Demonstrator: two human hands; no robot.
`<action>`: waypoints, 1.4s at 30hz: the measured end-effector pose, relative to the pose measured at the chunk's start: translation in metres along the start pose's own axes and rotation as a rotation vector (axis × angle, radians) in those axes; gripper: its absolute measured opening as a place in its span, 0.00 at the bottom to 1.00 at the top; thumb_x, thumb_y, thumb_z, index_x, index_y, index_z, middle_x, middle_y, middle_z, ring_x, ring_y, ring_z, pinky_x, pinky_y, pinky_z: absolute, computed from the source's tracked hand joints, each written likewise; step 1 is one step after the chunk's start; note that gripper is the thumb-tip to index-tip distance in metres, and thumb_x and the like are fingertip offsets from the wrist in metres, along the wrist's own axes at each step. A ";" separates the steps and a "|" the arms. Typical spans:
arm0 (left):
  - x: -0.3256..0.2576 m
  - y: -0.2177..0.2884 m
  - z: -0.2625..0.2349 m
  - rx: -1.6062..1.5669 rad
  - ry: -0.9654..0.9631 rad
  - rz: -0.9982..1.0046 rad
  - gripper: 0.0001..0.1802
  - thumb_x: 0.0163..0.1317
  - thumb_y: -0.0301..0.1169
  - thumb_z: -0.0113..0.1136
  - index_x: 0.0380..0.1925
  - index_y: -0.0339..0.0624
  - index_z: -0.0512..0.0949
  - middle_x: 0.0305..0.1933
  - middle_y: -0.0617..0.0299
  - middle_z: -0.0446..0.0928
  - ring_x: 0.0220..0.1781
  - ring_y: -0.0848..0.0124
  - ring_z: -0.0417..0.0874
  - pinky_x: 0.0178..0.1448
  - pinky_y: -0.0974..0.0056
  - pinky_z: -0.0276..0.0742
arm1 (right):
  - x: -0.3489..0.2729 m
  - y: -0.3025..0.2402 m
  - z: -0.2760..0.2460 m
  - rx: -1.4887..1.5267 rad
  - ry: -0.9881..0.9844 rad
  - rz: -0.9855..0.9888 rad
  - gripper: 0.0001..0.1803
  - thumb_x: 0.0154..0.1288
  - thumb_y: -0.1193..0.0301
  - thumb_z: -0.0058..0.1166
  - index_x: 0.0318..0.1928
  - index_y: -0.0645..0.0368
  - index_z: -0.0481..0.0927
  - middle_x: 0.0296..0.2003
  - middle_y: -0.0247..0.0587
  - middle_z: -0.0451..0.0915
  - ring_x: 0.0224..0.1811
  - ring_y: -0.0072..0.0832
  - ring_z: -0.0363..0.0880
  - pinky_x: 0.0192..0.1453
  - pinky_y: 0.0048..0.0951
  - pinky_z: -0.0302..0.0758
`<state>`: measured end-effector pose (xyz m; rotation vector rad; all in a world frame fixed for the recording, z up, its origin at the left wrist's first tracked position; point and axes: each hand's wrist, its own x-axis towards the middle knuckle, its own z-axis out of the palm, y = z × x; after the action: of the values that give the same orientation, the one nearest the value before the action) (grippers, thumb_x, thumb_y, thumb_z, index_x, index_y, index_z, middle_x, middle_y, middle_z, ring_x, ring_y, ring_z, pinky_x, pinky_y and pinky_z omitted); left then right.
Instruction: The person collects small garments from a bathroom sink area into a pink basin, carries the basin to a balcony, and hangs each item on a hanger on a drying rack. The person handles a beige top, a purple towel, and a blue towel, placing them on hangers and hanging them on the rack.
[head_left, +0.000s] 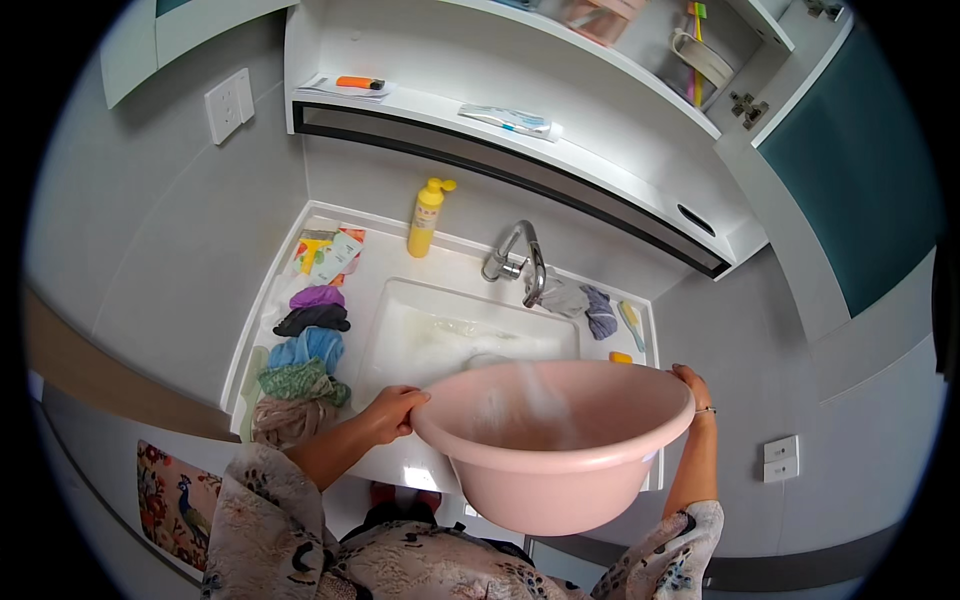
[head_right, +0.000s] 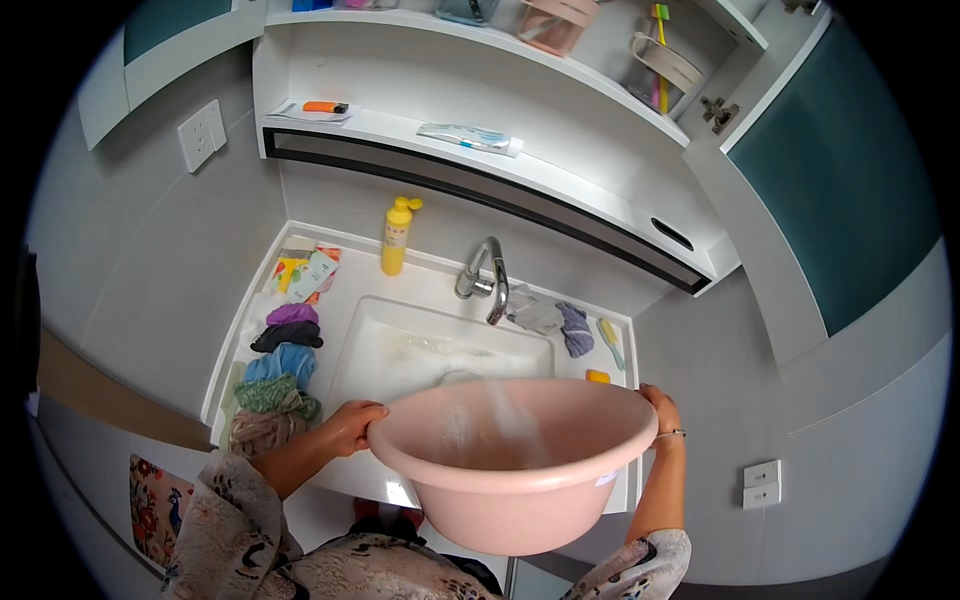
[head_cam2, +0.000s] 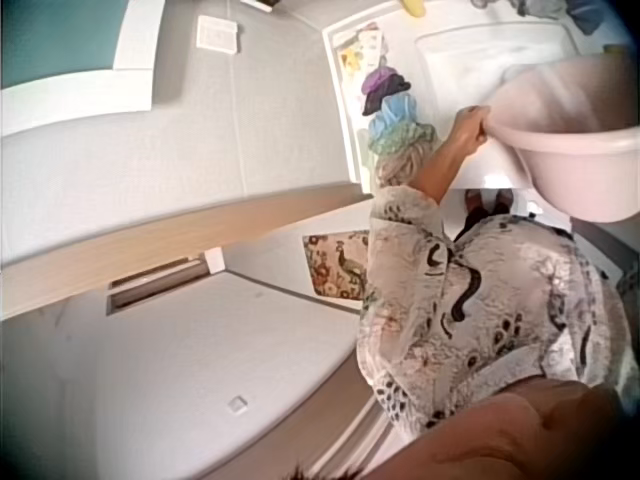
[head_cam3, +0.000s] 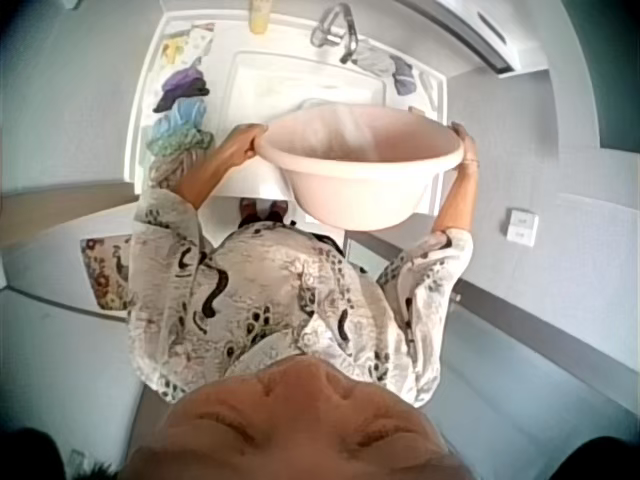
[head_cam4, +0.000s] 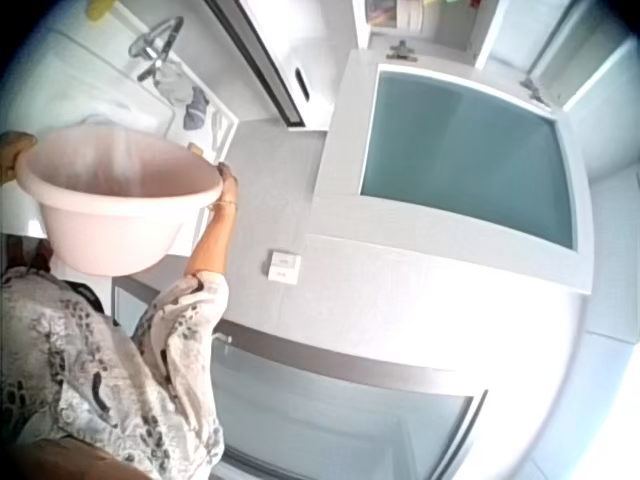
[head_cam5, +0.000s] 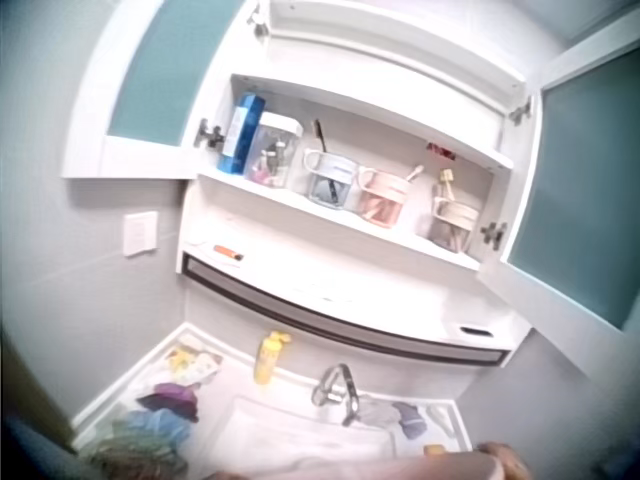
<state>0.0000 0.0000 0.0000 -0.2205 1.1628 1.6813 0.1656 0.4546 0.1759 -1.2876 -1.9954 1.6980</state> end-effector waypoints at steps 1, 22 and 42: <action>0.000 -0.002 0.002 -0.009 0.017 -0.005 0.12 0.59 0.33 0.52 0.36 0.35 0.71 0.24 0.61 0.70 0.15 0.77 0.64 0.13 0.72 0.53 | -0.007 -0.006 0.001 -0.056 -0.013 -0.033 0.16 0.55 0.67 0.54 0.38 0.69 0.78 0.30 0.40 0.79 0.29 0.29 0.76 0.36 0.29 0.74; -0.046 -0.027 0.060 0.539 -0.207 0.231 0.27 0.53 0.31 0.59 0.50 0.34 0.61 0.30 0.58 0.76 0.23 0.77 0.73 0.21 0.72 0.65 | -0.110 0.074 -0.080 0.154 0.026 -0.389 0.27 0.49 0.84 0.41 0.55 0.69 0.69 0.40 0.44 0.79 0.38 0.24 0.78 0.44 0.21 0.74; -0.069 0.027 0.042 0.425 -0.145 0.051 0.18 0.60 0.32 0.51 0.46 0.31 0.69 0.28 0.61 0.75 0.17 0.78 0.70 0.16 0.76 0.59 | -0.051 0.068 -0.058 0.012 -0.101 -0.055 0.18 0.56 0.75 0.54 0.48 0.70 0.74 0.34 0.43 0.79 0.31 0.26 0.78 0.36 0.26 0.77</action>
<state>0.0248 -0.0106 0.0806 0.1946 1.3901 1.4268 0.2655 0.4538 0.1522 -1.1533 -2.0525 1.7793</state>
